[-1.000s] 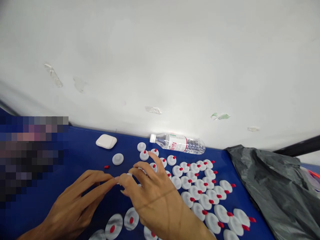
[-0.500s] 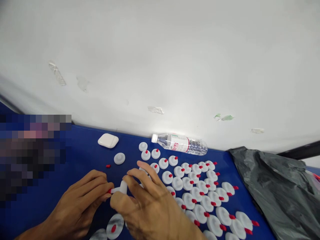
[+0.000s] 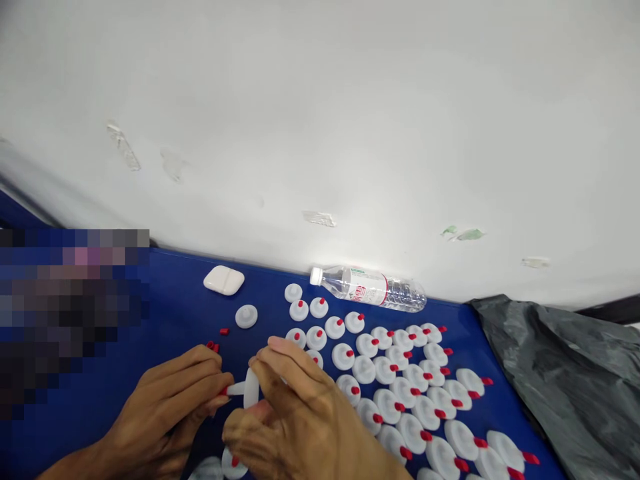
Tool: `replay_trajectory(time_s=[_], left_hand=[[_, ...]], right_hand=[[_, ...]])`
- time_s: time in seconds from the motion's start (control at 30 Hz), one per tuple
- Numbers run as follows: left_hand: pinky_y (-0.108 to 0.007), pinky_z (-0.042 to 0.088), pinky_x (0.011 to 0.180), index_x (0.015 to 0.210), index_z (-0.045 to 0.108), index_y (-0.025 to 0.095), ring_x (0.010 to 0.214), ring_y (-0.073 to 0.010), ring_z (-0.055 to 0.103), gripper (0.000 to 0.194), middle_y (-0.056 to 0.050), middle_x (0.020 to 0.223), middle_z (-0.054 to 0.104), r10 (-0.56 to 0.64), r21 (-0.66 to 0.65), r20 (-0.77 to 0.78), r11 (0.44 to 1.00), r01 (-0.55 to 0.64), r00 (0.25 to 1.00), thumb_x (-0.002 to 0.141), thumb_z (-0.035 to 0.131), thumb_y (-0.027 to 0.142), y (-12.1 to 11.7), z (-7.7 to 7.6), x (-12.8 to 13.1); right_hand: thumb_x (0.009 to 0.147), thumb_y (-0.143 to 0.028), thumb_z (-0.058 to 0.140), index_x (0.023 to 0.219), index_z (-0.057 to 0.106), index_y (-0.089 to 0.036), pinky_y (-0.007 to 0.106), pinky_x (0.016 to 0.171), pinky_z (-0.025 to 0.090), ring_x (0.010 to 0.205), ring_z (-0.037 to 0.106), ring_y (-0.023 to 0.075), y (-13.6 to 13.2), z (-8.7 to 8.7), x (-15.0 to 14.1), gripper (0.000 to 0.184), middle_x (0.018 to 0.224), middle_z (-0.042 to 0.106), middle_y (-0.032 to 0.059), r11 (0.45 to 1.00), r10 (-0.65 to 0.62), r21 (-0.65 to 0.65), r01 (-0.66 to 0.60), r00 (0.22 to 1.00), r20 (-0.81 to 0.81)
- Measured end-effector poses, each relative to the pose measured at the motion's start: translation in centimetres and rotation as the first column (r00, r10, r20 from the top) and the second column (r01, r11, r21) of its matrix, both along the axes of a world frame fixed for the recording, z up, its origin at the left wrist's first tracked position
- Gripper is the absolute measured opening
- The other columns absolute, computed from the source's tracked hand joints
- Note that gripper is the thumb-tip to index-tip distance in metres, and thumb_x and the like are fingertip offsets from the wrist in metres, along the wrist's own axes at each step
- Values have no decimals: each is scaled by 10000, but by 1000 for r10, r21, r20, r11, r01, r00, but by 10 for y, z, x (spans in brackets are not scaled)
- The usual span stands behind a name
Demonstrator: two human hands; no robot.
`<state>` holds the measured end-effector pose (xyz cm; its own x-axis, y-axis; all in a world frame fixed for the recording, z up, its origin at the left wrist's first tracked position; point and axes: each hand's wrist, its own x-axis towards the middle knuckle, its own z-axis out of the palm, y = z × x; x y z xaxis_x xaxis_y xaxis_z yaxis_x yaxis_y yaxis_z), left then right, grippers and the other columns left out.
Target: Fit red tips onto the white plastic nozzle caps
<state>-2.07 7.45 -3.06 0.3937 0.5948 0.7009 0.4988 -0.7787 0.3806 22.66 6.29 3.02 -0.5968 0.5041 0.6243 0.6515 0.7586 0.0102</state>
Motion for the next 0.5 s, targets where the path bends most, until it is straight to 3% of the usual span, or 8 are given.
replay_trajectory(time_s=[0.13,0.33,0.5], left_hand=[[-426,691,710,1200,756,268,758,-261,753,306,-33,862,801,14,-65,44,998,-11,999,1067,597,43,-5,2,3],[-401,651,705,1151,743,264,753,-253,735,244,-29,832,784,-4,-92,91,996,13,996,1125,569,95,-4,7,7],[-374,603,612,1071,742,276,648,-227,674,237,10,765,738,4,-104,90,995,6,996,1104,603,87,-4,18,12]], right_hand=[[1024,-194,745,830,783,-363,317,1344,571,1203,855,202,-1,-5,3,260,1254,906,-53,1000,1,10,-1,1000,-9],[1057,-306,855,919,846,-346,299,1336,567,1252,855,210,-2,7,8,144,1289,915,-50,1000,14,-6,-13,998,54],[1155,-126,652,980,786,-291,342,1474,361,1192,840,141,8,19,7,275,1186,922,-29,998,55,-13,-54,997,63]])
